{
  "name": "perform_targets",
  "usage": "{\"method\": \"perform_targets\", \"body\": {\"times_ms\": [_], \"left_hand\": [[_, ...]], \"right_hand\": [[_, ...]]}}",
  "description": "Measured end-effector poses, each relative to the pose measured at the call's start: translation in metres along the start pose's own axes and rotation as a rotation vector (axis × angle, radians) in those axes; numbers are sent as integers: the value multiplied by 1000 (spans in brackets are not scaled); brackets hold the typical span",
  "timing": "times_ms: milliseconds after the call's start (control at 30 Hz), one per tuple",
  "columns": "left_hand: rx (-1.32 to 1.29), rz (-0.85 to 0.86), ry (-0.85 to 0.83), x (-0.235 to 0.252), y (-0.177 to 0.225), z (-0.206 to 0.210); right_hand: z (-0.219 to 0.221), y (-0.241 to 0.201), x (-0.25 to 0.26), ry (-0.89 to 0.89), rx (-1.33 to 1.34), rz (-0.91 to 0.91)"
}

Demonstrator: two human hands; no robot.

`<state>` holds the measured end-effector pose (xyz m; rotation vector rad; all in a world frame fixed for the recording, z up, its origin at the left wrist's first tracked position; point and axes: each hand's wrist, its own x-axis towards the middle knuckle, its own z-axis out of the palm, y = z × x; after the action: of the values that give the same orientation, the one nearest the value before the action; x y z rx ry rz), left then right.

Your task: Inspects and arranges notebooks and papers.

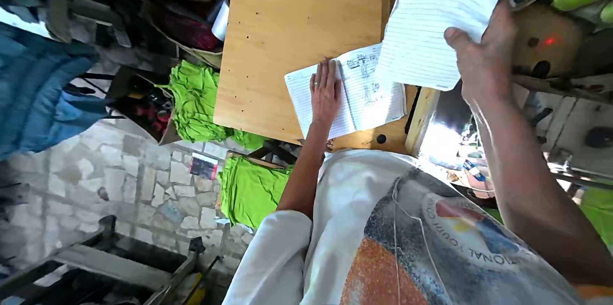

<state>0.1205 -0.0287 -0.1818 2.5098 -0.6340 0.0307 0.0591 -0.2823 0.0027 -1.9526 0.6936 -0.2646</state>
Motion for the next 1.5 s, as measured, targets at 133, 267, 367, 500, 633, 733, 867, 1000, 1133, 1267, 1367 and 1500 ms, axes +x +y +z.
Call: {"method": "perform_targets", "body": {"times_ms": [133,267,367,500,633,733,867,1000,1133,1267,1367,1500], "left_hand": [[-168,-345,155,-27,-4,-53],[-59,-746,57,-65,7,-82],[30,-807,-38,-74,22,-77],[-35,-894,-16,-59,22,-75],[-169,-835,23,-55,18,-74],[-311,-829,5,-55,18,-78],[-647,-878,-11,-50,10,-100],[-652,-653,-41,-34,44,-139],[-382,-374,-363,-26,93,-123],[43,-154,-471,-41,63,-58],[109,-8,-507,-51,42,-41],[-36,104,-444,-53,33,-42]], "right_hand": [[3,10,-14,17,230,209],[26,43,-28,5,229,302],[38,57,-26,12,189,266],[34,48,-18,-11,113,204],[26,49,-14,4,161,194],[24,48,-14,47,221,203],[25,41,-10,74,246,160],[15,34,-9,94,219,99],[15,28,-8,142,182,58],[10,21,-11,134,153,22],[16,20,-17,-2,286,55],[53,37,-25,-196,253,225]]}}
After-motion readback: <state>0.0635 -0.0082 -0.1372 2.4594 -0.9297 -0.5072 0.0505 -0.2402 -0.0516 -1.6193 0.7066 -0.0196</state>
